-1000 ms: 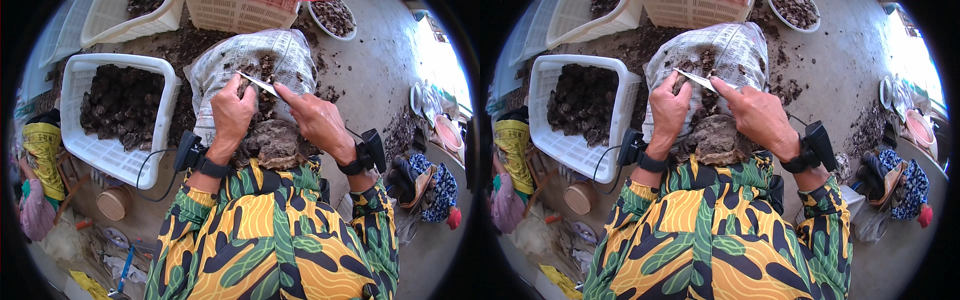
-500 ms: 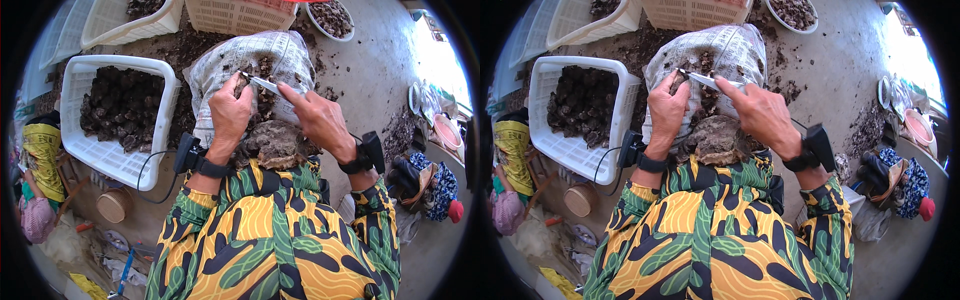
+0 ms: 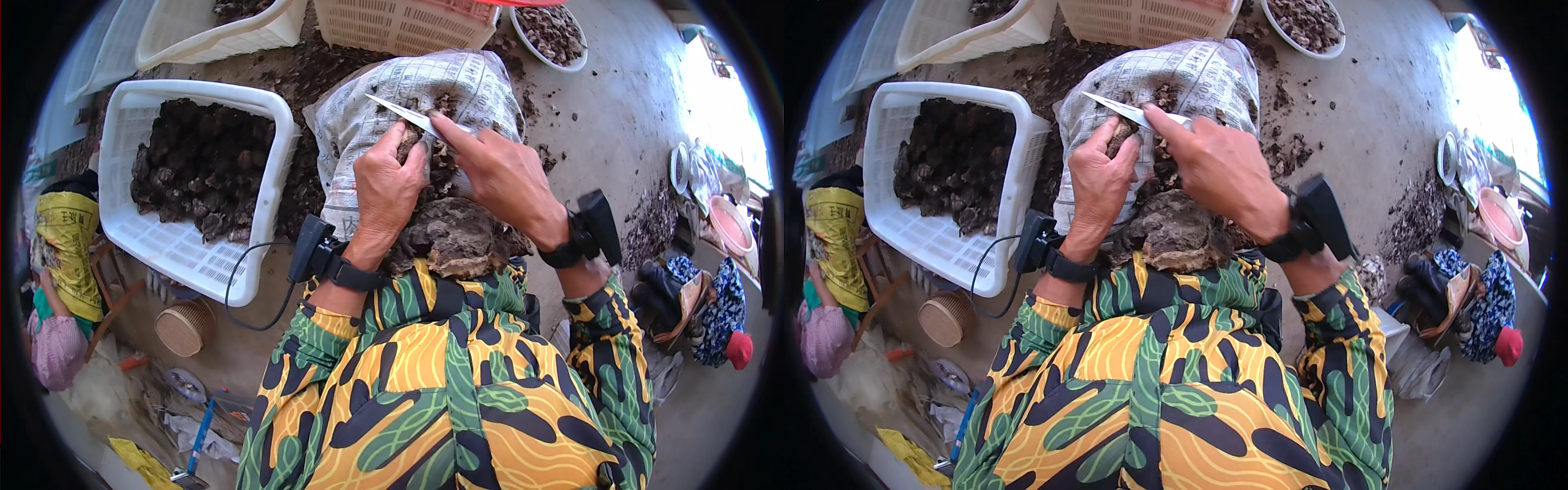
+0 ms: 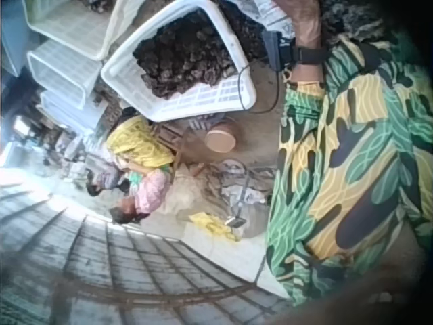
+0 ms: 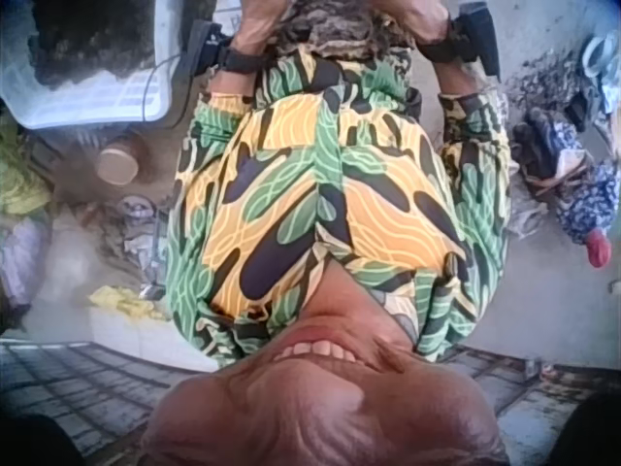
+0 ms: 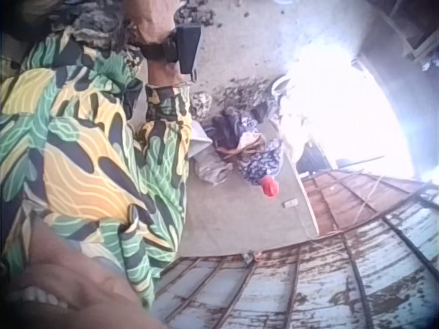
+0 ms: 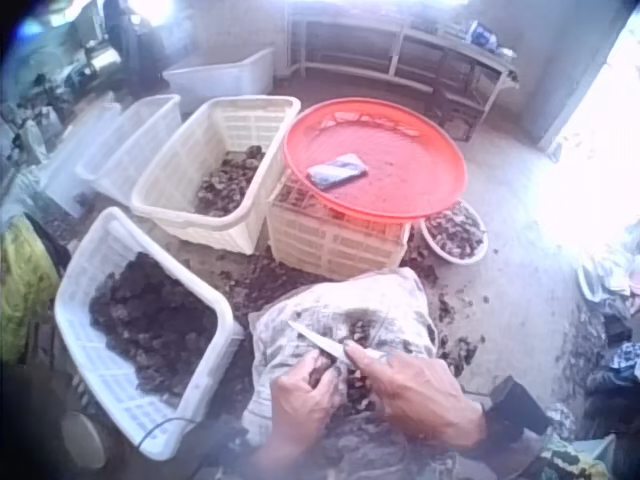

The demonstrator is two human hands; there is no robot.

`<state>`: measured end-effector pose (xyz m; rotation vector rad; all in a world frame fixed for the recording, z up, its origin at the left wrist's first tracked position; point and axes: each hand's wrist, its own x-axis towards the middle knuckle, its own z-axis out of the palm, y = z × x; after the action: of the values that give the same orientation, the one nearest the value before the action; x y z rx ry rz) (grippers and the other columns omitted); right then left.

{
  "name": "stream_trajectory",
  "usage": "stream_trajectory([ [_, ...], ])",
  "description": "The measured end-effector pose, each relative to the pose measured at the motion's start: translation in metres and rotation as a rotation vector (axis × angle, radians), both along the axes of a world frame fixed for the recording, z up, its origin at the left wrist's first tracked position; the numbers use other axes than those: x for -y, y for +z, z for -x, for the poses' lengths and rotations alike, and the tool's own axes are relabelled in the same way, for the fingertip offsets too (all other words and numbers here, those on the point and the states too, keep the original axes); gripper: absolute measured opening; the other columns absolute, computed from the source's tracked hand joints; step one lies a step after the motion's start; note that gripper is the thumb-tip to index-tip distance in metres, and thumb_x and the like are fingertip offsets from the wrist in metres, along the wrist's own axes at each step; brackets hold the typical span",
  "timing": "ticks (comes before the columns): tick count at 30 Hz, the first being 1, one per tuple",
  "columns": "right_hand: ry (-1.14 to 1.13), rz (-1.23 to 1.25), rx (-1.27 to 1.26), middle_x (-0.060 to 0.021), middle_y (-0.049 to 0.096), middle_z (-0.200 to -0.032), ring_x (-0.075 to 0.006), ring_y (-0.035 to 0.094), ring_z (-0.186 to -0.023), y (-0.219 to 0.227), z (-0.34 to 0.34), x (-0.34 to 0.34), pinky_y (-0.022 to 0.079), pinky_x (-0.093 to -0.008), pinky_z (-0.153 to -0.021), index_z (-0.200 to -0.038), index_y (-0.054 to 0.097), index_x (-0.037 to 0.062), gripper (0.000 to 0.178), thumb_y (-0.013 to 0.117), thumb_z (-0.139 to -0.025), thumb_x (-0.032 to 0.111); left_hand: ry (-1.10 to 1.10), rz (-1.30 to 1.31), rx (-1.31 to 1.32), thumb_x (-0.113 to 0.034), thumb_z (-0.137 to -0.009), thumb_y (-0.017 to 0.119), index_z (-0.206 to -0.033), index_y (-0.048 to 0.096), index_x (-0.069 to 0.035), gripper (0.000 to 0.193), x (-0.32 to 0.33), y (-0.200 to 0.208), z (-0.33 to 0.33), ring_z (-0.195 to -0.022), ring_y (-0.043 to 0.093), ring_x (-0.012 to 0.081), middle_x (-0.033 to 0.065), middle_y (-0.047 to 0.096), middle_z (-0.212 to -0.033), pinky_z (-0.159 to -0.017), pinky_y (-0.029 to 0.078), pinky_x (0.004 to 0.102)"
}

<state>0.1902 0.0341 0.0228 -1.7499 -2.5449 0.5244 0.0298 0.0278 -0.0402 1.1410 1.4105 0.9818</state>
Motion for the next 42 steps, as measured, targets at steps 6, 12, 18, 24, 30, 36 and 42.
stream_trajectory([
  [6,-0.089,-0.076,-0.004,-0.0142,0.059,-0.075,-0.0307,0.061,-0.063,-0.004,-0.033,0.013,0.047,-0.0411,-0.053,-0.137,0.048,0.0216,0.053,0.06,-0.086,0.011,0.018,0.076,0.148,-0.01,-0.082,0.061,-0.11,0.061,0.008,0.033,-0.006,-0.009,0.006,-0.058,0.063,0.0146,0.0125,0.069,-0.08,-0.054,0.049,0.0271],
  [12,0.033,0.118,-0.141,-0.0137,0.059,-0.075,-0.0316,0.06,-0.068,0.005,-0.035,0.019,0.048,-0.0412,-0.057,-0.138,0.046,0.0207,0.056,0.061,-0.085,0.008,0.033,0.312,0.536,-0.012,-0.085,0.059,-0.126,0.047,0.003,0.045,-0.01,0.003,0.017,-0.044,0.049,0.0064,0.0068,0.061,-0.067,-0.039,0.036,0.02],
  [18,0.029,0.2,-0.357,-0.016,0.062,-0.081,-0.0352,0.062,-0.076,-0.006,-0.047,0.021,0.049,-0.0417,-0.066,-0.14,0.043,0.0206,0.059,0.06,-0.085,0.007,0.035,0.413,0.83,-0.011,-0.087,0.06,-0.135,0.04,0.004,0.054,-0.013,0.0,0.023,-0.043,0.049,0.0091,0.01,0.062,-0.068,-0.038,0.036,0.0206],
  [24,-0.017,0.211,-0.333,-0.0163,0.062,-0.08,-0.0354,0.061,-0.074,-0.011,-0.039,0.02,0.049,-0.0421,-0.066,-0.141,0.042,0.0219,0.06,0.059,-0.085,0.007,0.046,0.453,0.854,-0.012,-0.087,0.061,-0.14,0.035,0.004,0.062,-0.013,-0.002,0.022,-0.043,0.049,0.0097,0.0101,0.062,-0.068,-0.038,0.036,0.021],
  [30,-0.071,0.139,-0.174,-0.0149,0.058,-0.076,-0.0339,0.059,-0.067,-0.007,-0.017,0.014,0.047,-0.0428,-0.061,-0.14,0.044,0.0226,0.058,0.058,-0.086,0.008,0.063,0.469,0.805,-0.011,-0.087,0.061,-0.137,0.041,0.004,0.056,-0.015,-0.002,0.02,-0.042,0.048,0.0088,0.0085,0.062,-0.066,-0.036,0.034,0.0207],
  [36,-0.09,0.03,-0.091,-0.0145,0.056,-0.076,-0.0327,0.057,-0.066,-0.018,0.003,-0.004,0.046,-0.0414,-0.059,-0.14,0.045,0.0216,0.058,0.059,-0.086,0.007,0.049,0.446,0.765,-0.011,-0.086,0.06,-0.136,0.044,0.003,0.054,-0.015,-0.003,0.016,-0.041,0.048,0.0081,0.0074,0.061,-0.064,-0.035,0.033,0.0201],
  [42,0.071,0.095,-0.155,-0.0139,0.057,-0.073,-0.0315,0.058,-0.06,-0.008,-0.028,0.006,0.045,-0.0409,-0.052,-0.139,0.045,0.0227,0.056,0.059,-0.086,0.011,0.064,0.475,0.82,-0.011,-0.086,0.059,-0.133,0.046,0.002,0.05,-0.015,-0.006,0.02,-0.041,0.048,0.0088,0.009,0.061,-0.065,-0.035,0.033,0.0204],
])
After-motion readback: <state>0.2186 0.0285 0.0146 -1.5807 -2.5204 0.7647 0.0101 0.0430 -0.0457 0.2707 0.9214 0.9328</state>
